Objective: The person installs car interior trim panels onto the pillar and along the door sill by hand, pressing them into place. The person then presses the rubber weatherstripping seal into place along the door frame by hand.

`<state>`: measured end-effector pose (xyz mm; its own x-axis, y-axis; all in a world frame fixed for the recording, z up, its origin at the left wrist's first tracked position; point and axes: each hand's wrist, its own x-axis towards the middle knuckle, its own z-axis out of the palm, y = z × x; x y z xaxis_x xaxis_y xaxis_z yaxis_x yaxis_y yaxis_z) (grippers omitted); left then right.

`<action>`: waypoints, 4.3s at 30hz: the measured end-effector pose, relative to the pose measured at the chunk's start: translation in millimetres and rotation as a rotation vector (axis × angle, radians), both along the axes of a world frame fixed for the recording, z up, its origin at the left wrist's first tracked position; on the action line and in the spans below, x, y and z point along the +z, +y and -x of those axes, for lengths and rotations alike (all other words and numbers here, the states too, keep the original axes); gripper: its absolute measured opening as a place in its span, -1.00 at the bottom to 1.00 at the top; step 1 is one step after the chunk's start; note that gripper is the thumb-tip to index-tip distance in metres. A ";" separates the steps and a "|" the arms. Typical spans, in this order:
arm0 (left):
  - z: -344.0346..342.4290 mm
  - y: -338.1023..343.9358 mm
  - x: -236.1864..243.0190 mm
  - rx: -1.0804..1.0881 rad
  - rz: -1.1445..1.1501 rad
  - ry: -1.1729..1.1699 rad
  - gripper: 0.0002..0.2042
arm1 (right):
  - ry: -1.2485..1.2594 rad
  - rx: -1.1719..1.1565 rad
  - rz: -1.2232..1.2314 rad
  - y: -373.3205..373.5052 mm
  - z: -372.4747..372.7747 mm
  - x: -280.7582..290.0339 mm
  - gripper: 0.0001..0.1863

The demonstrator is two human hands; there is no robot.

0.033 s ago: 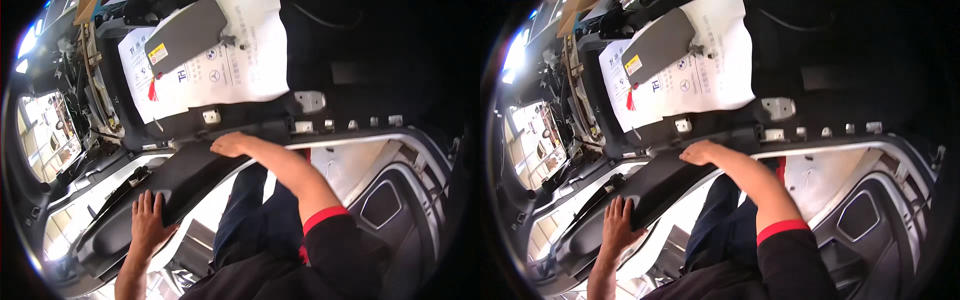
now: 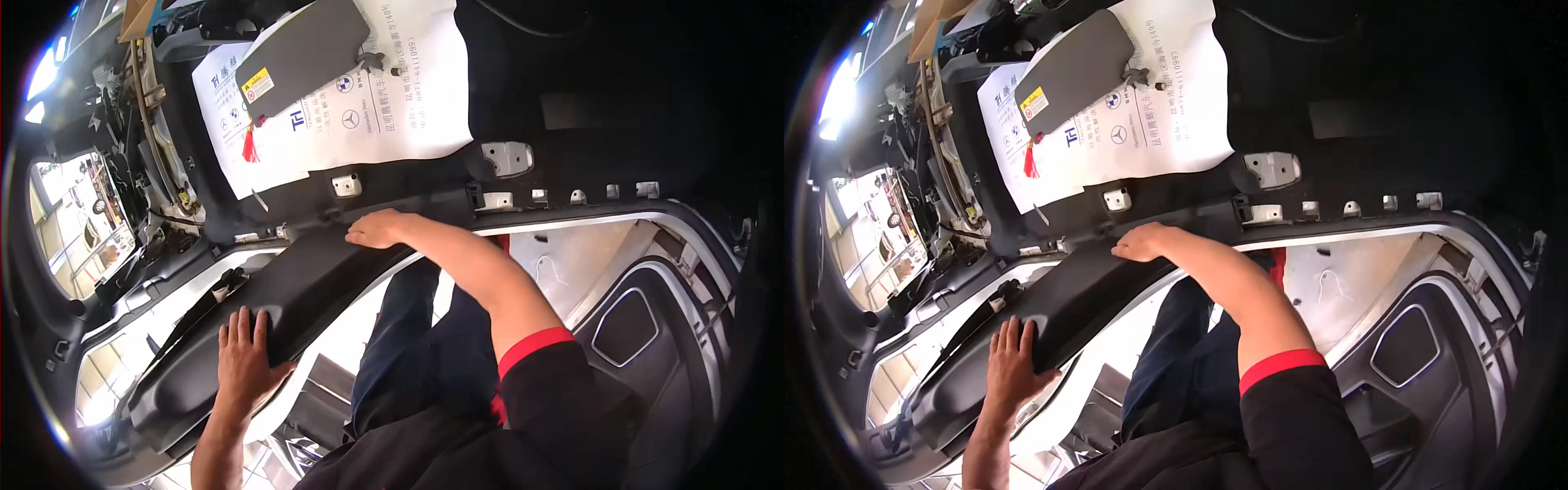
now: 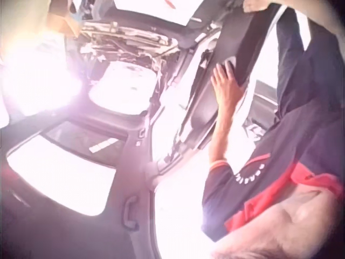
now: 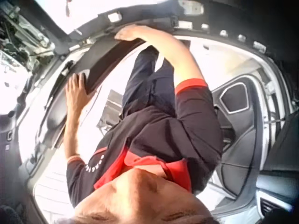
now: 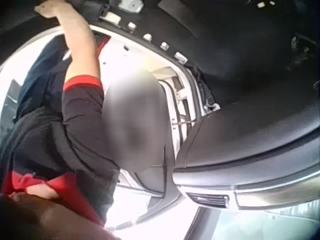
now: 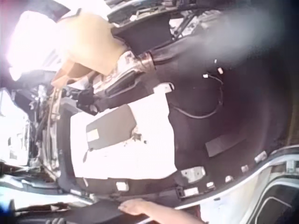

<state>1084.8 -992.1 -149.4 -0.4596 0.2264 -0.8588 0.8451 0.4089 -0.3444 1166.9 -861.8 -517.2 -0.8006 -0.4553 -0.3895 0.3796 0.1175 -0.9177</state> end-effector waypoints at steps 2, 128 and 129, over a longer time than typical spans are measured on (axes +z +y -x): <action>-3.0 -0.5 3.5 0.009 0.057 -0.032 0.07 | 0.059 0.177 -0.153 4.4 7.9 7.3 -0.41; -29.7 -119.8 81.3 0.176 -1.705 1.931 -0.50 | 0.350 0.047 0.856 -170.1 182.0 461.8 -0.36; -28.9 -119.9 79.2 0.156 -1.693 1.930 -0.50 | 0.211 0.140 1.000 -172.9 176.0 463.9 -0.38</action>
<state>1113.7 -1112.0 -70.2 -0.1917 -0.1562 0.9689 0.1571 0.9696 0.1874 990.9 -1034.7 -53.3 -0.7239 -0.5881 0.3607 0.2411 -0.7055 -0.6664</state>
